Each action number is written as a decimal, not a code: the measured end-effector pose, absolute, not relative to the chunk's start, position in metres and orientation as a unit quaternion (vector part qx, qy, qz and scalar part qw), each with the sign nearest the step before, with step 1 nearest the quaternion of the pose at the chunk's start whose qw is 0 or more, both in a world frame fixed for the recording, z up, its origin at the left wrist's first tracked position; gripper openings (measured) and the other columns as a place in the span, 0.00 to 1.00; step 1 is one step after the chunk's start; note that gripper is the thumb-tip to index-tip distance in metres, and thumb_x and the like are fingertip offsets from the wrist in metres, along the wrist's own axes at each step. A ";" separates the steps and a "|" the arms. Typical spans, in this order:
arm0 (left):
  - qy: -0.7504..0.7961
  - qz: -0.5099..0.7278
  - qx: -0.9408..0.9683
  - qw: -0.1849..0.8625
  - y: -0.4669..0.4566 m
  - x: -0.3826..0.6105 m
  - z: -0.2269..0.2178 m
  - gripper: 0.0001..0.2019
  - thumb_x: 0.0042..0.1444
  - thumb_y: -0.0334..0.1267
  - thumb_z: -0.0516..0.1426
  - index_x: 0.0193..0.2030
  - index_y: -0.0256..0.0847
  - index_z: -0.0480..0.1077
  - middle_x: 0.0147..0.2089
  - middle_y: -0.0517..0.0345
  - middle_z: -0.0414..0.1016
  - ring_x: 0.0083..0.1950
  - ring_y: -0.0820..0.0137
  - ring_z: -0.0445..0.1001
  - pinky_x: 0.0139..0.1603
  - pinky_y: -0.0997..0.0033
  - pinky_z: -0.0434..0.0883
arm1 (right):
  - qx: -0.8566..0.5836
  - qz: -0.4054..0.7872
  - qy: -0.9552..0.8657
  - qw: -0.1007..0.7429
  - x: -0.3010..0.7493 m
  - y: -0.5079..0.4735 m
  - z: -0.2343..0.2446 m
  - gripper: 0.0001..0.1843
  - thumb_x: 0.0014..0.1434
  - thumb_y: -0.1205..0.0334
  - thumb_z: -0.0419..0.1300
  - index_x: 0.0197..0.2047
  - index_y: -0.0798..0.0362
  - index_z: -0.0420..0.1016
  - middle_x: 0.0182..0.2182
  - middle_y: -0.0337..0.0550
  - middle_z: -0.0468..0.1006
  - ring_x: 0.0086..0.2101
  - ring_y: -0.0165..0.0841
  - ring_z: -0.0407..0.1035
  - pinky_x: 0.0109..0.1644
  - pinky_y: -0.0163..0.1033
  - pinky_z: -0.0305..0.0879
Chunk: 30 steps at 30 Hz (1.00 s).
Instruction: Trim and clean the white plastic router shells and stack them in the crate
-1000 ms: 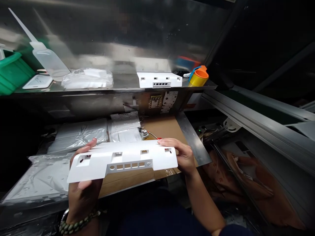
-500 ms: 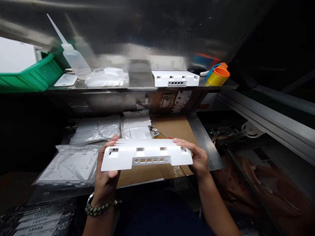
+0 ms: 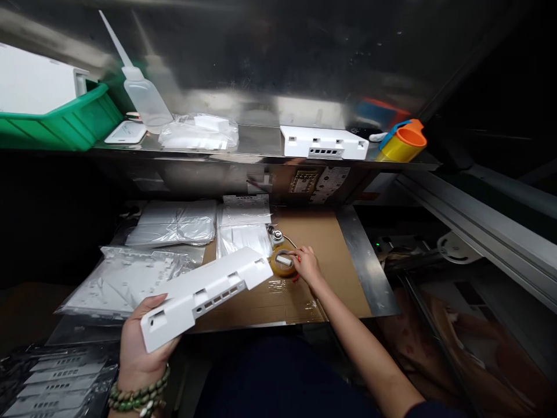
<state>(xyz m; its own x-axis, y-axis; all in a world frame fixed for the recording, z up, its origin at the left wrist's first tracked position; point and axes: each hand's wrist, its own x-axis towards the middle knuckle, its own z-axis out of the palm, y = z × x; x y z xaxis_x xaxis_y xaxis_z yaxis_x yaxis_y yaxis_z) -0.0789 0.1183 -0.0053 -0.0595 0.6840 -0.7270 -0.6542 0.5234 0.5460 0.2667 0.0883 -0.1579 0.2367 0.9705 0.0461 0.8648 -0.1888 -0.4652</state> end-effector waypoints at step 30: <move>0.504 0.615 -0.031 0.606 0.122 -0.089 0.018 0.20 0.52 0.24 0.54 0.51 0.32 0.75 0.32 0.54 0.83 0.31 0.62 0.82 0.39 0.60 0.84 | -0.774 0.108 -0.602 0.165 0.271 0.187 -0.160 0.11 0.66 0.63 0.59 0.44 0.57 0.83 0.46 0.54 0.80 0.48 0.44 0.72 0.53 0.43 0.66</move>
